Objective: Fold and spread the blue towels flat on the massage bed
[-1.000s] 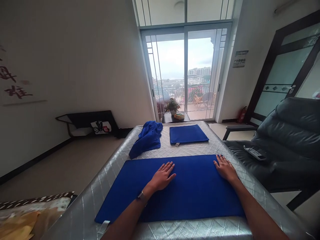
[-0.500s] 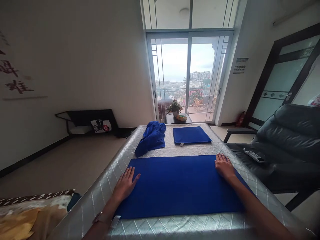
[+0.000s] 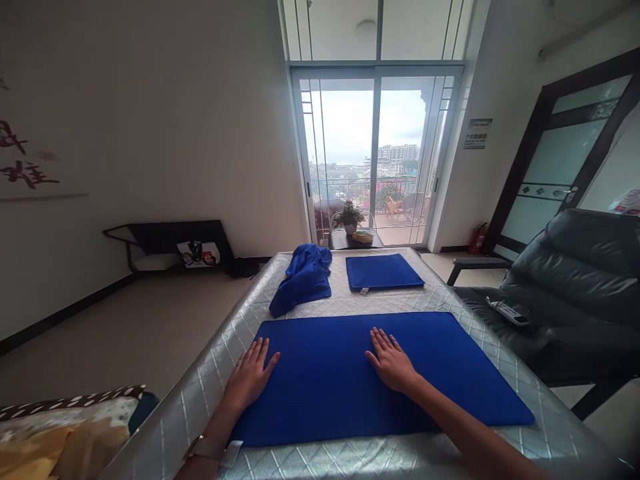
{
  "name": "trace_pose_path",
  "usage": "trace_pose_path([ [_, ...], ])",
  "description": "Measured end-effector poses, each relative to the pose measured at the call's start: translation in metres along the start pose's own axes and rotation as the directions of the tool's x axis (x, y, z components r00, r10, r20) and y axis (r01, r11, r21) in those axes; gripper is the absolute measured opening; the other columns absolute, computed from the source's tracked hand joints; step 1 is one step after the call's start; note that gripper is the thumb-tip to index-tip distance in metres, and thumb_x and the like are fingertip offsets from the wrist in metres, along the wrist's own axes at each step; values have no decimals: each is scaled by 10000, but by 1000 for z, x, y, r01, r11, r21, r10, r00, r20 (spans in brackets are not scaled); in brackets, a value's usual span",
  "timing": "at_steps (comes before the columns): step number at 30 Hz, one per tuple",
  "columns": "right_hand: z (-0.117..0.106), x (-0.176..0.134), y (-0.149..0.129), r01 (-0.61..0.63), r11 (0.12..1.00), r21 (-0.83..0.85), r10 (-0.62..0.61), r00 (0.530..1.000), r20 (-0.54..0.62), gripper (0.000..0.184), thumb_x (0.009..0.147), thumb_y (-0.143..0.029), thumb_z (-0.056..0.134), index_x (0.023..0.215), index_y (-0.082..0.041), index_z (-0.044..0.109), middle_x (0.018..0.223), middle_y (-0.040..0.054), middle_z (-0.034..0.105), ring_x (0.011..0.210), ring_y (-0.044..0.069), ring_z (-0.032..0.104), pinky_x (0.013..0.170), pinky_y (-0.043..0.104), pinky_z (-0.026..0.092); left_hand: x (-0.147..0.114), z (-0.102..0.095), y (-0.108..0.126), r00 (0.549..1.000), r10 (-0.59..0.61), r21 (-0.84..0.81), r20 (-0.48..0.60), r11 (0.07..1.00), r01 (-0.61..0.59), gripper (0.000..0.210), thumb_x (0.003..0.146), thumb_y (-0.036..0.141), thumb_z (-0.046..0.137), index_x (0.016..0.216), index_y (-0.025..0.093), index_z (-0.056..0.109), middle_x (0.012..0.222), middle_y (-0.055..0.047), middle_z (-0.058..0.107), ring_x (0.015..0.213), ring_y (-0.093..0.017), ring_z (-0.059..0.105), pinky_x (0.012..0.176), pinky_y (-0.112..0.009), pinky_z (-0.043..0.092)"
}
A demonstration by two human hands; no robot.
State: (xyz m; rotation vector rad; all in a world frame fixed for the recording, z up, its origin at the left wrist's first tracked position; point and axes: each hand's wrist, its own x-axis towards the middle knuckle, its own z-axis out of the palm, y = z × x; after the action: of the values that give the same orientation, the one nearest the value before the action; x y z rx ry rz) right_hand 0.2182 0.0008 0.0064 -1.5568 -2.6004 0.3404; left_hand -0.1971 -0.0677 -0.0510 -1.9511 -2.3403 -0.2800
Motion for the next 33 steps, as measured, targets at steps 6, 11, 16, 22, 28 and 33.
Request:
trace_pose_path([
  [6,-8,-56,130,-291,947,-136,283,956,-79,755,997,-555,172,1603,-107,217,1669,68,164,1540,202,120,1257,431,113,0,5,-3,999,36,-6,-36,999,-36,756,978,654,177,1535,200,410,1578,-105,438,1495,-291,322,1199,-531,279],
  [11,-9,-88,206,-458,874,-159,433,885,-168,736,975,-471,214,1590,-67,246,1660,105,209,1533,227,164,1248,450,161,-3,-4,-3,999,32,19,-22,999,-32,763,980,646,185,1525,170,426,1586,-125,417,1492,-300,328,1206,-544,265],
  [16,-6,-87,208,-459,873,-163,431,884,-183,754,980,-489,183,1590,-47,223,1666,107,194,1537,223,151,1249,453,158,-13,-33,49,999,25,3,-27,1000,-25,861,997,662,159,1555,18,285,1632,-189,260,1524,-304,232,1239,-533,206],
  [22,-8,-87,203,-460,874,-153,429,881,-200,747,978,-476,202,1580,-36,254,1657,119,228,1531,239,184,1245,465,169,-32,-40,198,881,464,-179,89,878,-445,694,1031,610,223,1597,210,192,1663,-69,202,1534,-232,200,1255,-457,218],
  [28,-11,-90,199,-440,887,-144,407,889,-208,730,982,-453,210,1577,-34,261,1652,121,241,1529,235,194,1244,461,170,-44,-25,231,822,559,-198,114,823,-532,697,1027,613,244,1598,262,56,1675,-38,140,1542,-236,169,1258,-464,202],
  [33,-6,-89,202,-452,875,-172,411,883,-228,729,980,-454,193,1574,-40,276,1649,122,246,1526,234,204,1236,463,191,-59,-21,129,947,292,-64,133,956,-286,719,1012,644,229,1599,240,138,1667,-52,206,1538,-256,199,1242,-492,205],
])
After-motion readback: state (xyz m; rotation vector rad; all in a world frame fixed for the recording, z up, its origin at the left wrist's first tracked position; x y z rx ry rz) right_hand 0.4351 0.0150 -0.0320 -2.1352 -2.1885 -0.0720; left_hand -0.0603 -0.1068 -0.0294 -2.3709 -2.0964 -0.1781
